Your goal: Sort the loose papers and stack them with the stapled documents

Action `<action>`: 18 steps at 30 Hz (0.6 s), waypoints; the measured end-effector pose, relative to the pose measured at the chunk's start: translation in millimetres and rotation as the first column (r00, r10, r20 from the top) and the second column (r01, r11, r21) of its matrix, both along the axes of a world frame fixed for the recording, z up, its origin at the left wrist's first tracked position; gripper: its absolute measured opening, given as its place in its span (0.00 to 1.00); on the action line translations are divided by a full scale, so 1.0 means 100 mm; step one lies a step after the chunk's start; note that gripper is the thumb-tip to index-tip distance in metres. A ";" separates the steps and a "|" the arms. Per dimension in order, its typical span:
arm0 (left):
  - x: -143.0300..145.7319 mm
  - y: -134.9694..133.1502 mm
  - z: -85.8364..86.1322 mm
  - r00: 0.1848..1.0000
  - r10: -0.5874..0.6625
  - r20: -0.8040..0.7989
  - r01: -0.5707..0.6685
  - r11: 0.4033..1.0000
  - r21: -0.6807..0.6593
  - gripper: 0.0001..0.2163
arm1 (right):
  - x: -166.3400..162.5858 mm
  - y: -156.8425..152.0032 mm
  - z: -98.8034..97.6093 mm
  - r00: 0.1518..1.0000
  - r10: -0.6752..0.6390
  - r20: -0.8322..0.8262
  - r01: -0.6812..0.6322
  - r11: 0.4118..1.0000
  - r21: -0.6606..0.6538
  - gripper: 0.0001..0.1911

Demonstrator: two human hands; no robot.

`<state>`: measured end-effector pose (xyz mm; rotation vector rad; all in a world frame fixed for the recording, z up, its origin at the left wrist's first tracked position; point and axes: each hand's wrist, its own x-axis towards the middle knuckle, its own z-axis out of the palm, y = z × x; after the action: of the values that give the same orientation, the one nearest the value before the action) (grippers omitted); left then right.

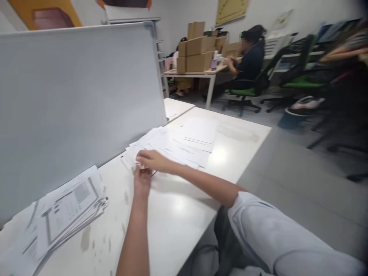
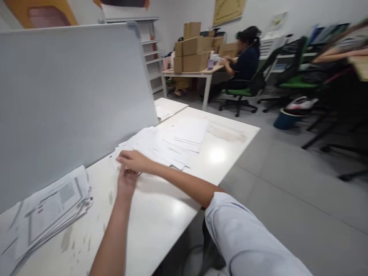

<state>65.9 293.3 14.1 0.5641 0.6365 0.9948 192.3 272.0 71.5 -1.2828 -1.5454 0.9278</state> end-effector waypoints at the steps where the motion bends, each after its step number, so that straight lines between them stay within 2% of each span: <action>1: -0.02 0.02 0.00 0.998 0.038 0.059 -0.038 0.999 0.005 0.15 | 0.38 -0.12 0.00 0.978 -0.112 0.174 0.090 0.987 0.134 0.16; 2: -0.06 0.03 0.00 0.983 0.086 0.160 -0.087 0.996 0.000 0.16 | 0.76 -0.26 -0.02 0.904 -0.260 0.340 0.194 0.957 0.216 0.17; 3: -0.09 0.04 -0.02 0.963 0.111 0.244 -0.111 0.994 -0.010 0.17 | 1.12 -0.39 -0.07 0.792 -0.384 0.474 0.309 0.922 0.231 0.20; 4: -0.13 0.04 -0.03 0.946 0.122 0.302 -0.121 0.992 -0.021 0.18 | 1.44 -0.52 -0.14 0.674 -0.453 0.584 0.424 0.884 0.196 0.24; 5: -0.16 0.04 -0.04 0.931 0.124 0.342 -0.122 0.992 -0.027 0.19 | 1.72 -0.64 -0.23 0.574 -0.460 0.677 0.524 0.842 0.127 0.29; 7: -0.20 0.04 -0.04 0.926 0.111 0.360 -0.108 0.994 -0.028 0.20 | 2.11 -0.82 -0.45 0.459 -0.458 0.761 0.653 0.755 0.060 0.34; 9: -0.22 0.04 -0.03 0.929 0.107 0.355 -0.104 0.994 -0.028 0.19 | 2.27 -0.91 -0.65 0.407 -0.501 0.764 0.701 0.707 0.091 0.29; 11: -0.21 0.04 -0.01 0.931 0.111 0.349 -0.105 0.994 -0.037 0.19 | 2.30 -0.93 -0.77 0.386 -0.545 0.744 0.715 0.687 0.132 0.24; 14: -0.21 0.02 0.02 0.929 0.129 0.347 -0.125 0.992 -0.033 0.19 | 2.28 -0.90 -0.81 0.367 -0.586 0.722 0.745 0.650 0.149 0.22; 18: -0.22 -0.04 0.04 0.929 0.150 0.339 -0.153 0.988 -0.018 0.18 | 2.28 -0.86 -0.83 0.309 -0.646 0.698 0.822 0.550 0.145 0.27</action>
<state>44.3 289.6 17.7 0.3413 0.3703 1.2090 420.8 185.9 -11.4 -2.4453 -1.0450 -0.0581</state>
